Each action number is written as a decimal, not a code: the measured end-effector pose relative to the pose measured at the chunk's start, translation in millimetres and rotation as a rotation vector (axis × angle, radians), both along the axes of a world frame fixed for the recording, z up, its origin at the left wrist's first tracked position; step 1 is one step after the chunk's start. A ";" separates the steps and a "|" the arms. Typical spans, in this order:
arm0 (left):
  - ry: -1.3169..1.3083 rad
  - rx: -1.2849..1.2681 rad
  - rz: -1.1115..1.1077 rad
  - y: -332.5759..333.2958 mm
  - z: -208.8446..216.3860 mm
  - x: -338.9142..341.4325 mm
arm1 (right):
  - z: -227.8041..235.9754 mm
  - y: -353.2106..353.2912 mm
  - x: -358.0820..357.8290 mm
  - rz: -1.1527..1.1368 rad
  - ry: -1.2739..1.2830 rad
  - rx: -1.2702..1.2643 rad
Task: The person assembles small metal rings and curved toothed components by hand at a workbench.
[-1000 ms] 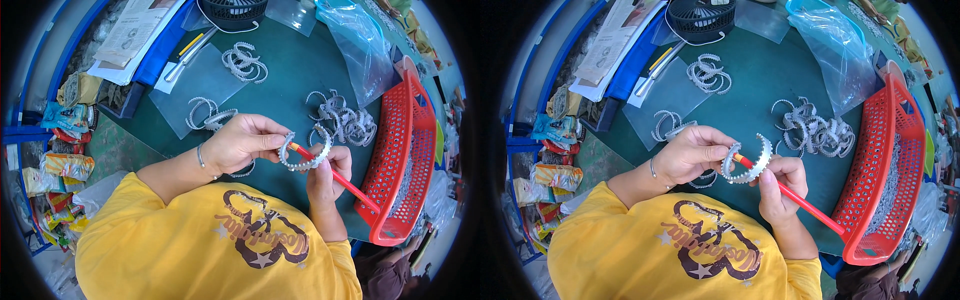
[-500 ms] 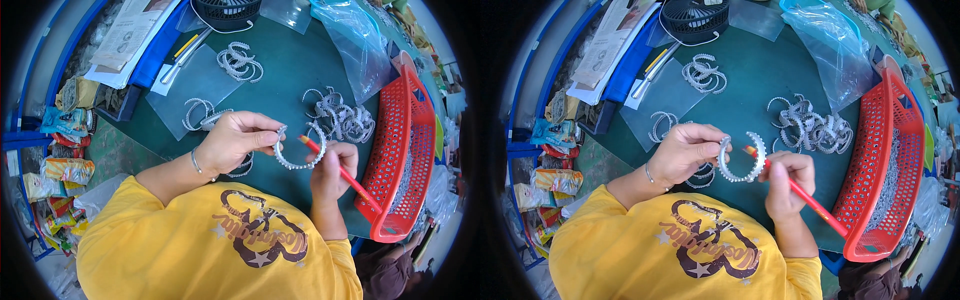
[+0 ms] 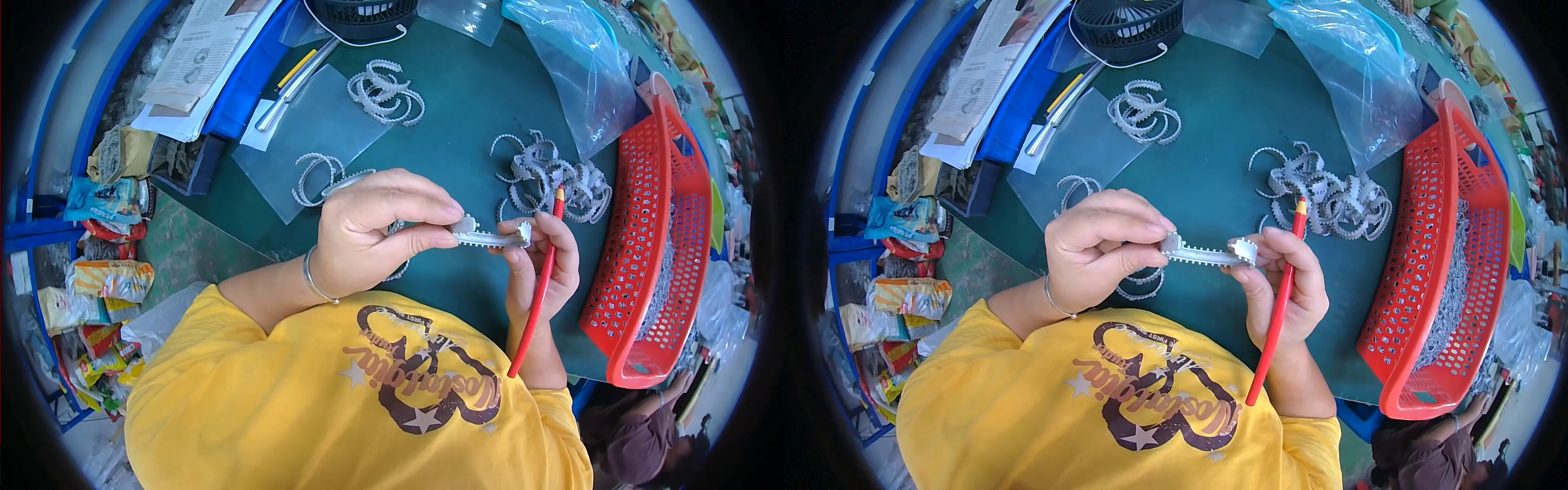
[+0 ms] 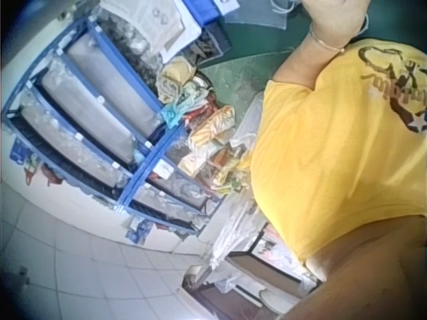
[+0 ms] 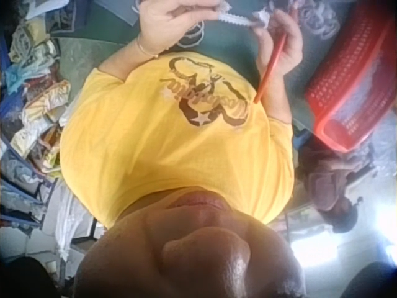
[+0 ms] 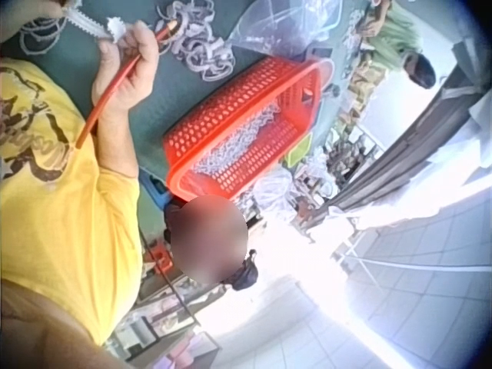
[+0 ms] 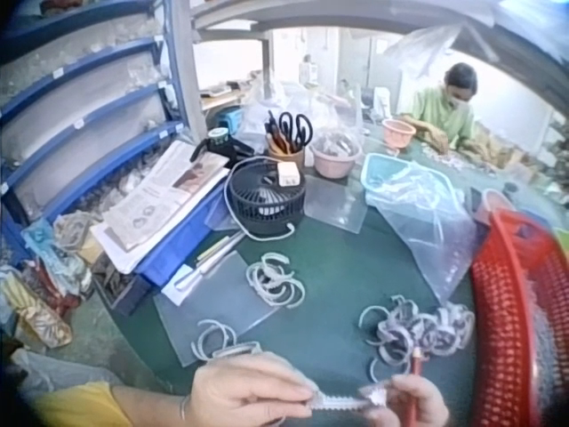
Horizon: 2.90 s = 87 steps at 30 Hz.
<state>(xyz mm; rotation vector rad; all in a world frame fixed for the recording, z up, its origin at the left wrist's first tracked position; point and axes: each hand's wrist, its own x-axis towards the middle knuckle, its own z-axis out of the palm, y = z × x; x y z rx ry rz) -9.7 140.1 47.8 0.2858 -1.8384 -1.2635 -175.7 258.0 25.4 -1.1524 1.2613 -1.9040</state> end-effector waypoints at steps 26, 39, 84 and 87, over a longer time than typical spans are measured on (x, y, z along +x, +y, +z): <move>-0.058 0.166 -0.008 7.8 -7.2 -7.0 | -8.8 -3.4 1.3 0.087 -0.116 0.089; -0.329 -0.664 0.189 -65.5 23.6 4.6 | -12.1 7.6 -16.8 -0.092 0.172 0.339; -0.380 0.712 -0.142 12.5 -10.6 -15.8 | 7.3 12.7 -18.3 0.124 -0.216 0.244; -0.387 0.814 -0.149 12.3 -8.0 -17.0 | 7.5 12.9 -18.8 0.097 -0.189 0.270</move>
